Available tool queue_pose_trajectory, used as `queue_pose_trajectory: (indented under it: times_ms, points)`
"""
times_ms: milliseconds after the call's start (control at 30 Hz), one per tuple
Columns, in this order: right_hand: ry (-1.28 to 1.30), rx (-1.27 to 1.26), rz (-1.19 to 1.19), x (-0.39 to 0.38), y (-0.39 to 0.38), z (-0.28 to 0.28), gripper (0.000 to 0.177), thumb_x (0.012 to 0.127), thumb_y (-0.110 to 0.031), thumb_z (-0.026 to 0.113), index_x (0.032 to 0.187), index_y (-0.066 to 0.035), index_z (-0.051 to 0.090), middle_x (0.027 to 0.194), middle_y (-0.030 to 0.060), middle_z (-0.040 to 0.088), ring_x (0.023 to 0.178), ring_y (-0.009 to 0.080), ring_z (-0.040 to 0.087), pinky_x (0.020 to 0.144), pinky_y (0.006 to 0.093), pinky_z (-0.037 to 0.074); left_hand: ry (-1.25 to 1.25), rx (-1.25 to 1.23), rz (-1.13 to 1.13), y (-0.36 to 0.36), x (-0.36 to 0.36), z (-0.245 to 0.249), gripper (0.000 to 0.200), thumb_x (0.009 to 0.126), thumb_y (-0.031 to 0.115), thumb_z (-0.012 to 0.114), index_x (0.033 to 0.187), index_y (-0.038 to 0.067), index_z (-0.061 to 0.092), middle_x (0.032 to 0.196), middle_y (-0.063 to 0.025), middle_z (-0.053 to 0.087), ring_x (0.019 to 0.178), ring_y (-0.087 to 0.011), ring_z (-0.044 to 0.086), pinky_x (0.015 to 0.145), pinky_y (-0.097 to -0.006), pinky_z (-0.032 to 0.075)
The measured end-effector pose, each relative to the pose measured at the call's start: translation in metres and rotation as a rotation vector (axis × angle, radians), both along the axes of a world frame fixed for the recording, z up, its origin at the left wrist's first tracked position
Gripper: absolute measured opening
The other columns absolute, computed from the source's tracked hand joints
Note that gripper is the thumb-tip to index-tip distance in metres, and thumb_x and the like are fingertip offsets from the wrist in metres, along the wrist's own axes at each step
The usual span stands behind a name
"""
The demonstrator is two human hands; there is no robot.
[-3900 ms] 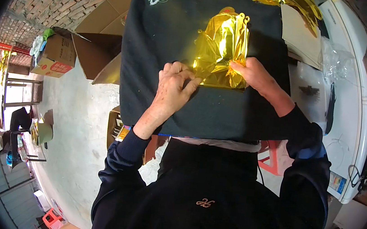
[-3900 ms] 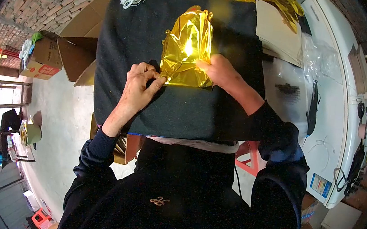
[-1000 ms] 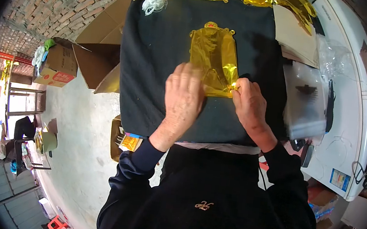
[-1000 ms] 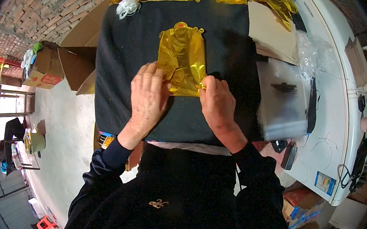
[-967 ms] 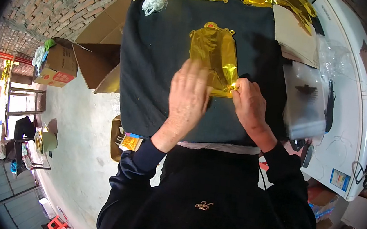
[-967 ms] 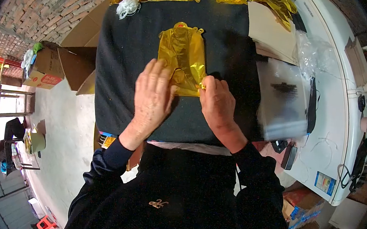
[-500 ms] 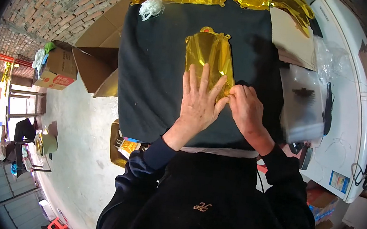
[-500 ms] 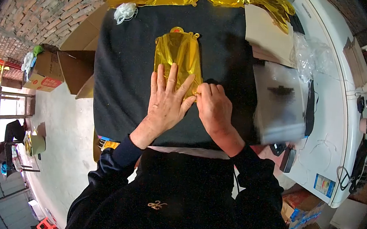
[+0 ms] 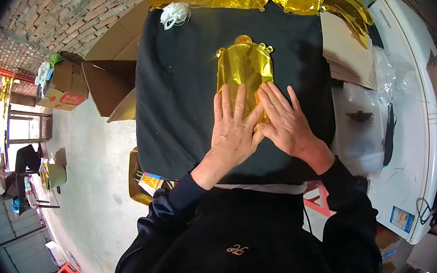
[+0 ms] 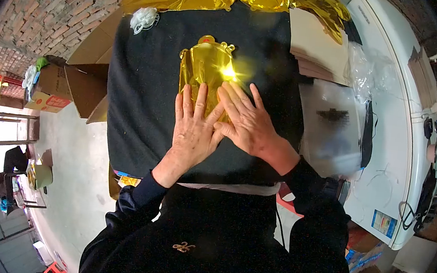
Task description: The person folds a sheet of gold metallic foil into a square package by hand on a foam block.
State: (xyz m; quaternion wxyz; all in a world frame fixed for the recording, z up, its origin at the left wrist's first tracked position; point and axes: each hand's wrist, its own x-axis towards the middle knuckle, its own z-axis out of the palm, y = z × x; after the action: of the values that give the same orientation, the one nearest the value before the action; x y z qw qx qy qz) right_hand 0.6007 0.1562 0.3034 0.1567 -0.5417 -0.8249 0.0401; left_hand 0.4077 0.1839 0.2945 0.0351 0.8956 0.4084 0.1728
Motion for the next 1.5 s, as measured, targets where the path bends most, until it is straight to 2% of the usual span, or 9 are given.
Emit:
queue_pose_trajectory:
  times_ms: [367, 533, 633, 767, 967, 1100, 1267, 1400, 1500]
  points:
    - [-0.154, 0.226, 0.068, 0.030, 0.087, -0.010, 0.068, 0.101, -0.045, 0.056, 0.147, 0.005, 0.051, 0.157, 0.0211, 0.047, 0.151, 0.0328, 0.037, 0.125, 0.0569, 0.017, -0.006, 0.000, 0.005, 0.001, 0.002, 0.000, 0.058, 0.100, 0.052, 0.056, 0.151, 0.024, 0.054, 0.162, -0.0268, 0.032, 0.150, -0.0563, 0.023, 0.122, -0.0663, 0.017]
    - [-0.097, 0.311, 0.273, -0.010, 0.095, 0.025, 0.058, 0.103, -0.042, 0.056, 0.147, -0.004, 0.057, 0.155, 0.0143, 0.053, 0.153, 0.0262, 0.037, 0.129, 0.0533, 0.012, 0.027, -0.015, 0.006, 0.001, 0.000, -0.001, 0.060, 0.100, 0.052, 0.055, 0.152, 0.021, 0.053, 0.161, -0.0270, 0.033, 0.150, -0.0560, 0.021, 0.123, -0.0665, 0.015]
    - [-0.063, -0.101, 0.438, -0.033, 0.096, 0.011, 0.060, 0.108, -0.046, 0.040, 0.157, -0.012, 0.044, 0.167, 0.0068, 0.037, 0.159, 0.0244, 0.023, 0.130, 0.0503, 0.007, 0.094, 0.002, 0.039, 0.002, 0.004, -0.006, 0.062, 0.103, 0.056, 0.048, 0.151, 0.018, 0.054, 0.159, -0.0263, 0.036, 0.151, -0.0530, 0.023, 0.125, -0.0655, 0.010]
    - [-0.086, -0.122, 0.446, -0.028, 0.122, 0.001, 0.062, 0.110, -0.048, 0.031, 0.161, -0.014, 0.038, 0.170, 0.0047, 0.030, 0.160, 0.0236, 0.017, 0.130, 0.0522, 0.006, 0.172, -0.161, 0.007, 0.002, 0.001, 0.005, 0.062, 0.103, 0.056, 0.046, 0.155, 0.023, 0.049, 0.161, -0.0254, 0.034, 0.154, -0.0515, 0.018, 0.125, -0.0646, 0.007]
    - [-0.204, 0.000, 0.371, -0.023, 0.161, 0.001, 0.060, 0.110, -0.049, 0.034, 0.161, -0.018, 0.038, 0.169, 0.0036, 0.032, 0.159, 0.0246, 0.019, 0.130, 0.0554, 0.006, 0.062, -0.072, 0.013, 0.002, 0.000, 0.003, 0.061, 0.103, 0.055, 0.048, 0.156, 0.028, 0.047, 0.164, -0.0257, 0.028, 0.152, -0.0542, 0.018, 0.124, -0.0651, 0.012]
    - [-0.272, -0.037, 0.375, -0.027, 0.172, 0.022, 0.061, 0.106, -0.040, 0.050, 0.160, -0.015, 0.038, 0.166, 0.0062, 0.036, 0.157, 0.0255, 0.025, 0.130, 0.0532, 0.011, 0.092, -0.066, 0.006, 0.002, -0.001, 0.006, 0.060, 0.104, 0.055, 0.047, 0.157, 0.029, 0.045, 0.165, -0.0257, 0.026, 0.152, -0.0538, 0.019, 0.125, -0.0648, 0.012]
    - [-0.118, 0.102, 0.460, -0.019, 0.172, 0.021, 0.045, 0.091, -0.027, 0.068, 0.132, -0.009, 0.063, 0.137, 0.0070, 0.060, 0.133, 0.0280, 0.050, 0.116, 0.0432, 0.038, 0.102, -0.049, -0.054, 0.006, -0.007, 0.004, 0.058, 0.105, 0.056, 0.044, 0.158, 0.031, 0.045, 0.165, -0.0245, 0.027, 0.153, -0.0525, 0.019, 0.125, -0.0639, 0.011]
    - [-0.188, -0.004, 0.368, -0.009, 0.164, 0.037, 0.032, 0.090, -0.025, 0.069, 0.116, -0.009, 0.064, 0.114, 0.0065, 0.061, 0.117, 0.0269, 0.054, 0.105, 0.0427, 0.043, 0.087, -0.025, -0.177, 0.016, -0.020, 0.006, 0.057, 0.105, 0.057, 0.045, 0.156, 0.033, 0.047, 0.164, -0.0236, 0.031, 0.154, -0.0502, 0.019, 0.127, -0.0606, 0.011]
    - [-0.279, -0.072, 0.319, 0.004, 0.160, 0.040, 0.026, 0.091, -0.025, 0.068, 0.112, -0.010, 0.064, 0.111, 0.0056, 0.061, 0.113, 0.0265, 0.056, 0.098, 0.0431, 0.045, 0.107, -0.022, -0.328, 0.029, -0.036, 0.011, 0.055, 0.105, 0.058, 0.044, 0.154, 0.035, 0.049, 0.165, -0.0207, 0.031, 0.156, -0.0466, 0.018, 0.129, -0.0571, 0.011]
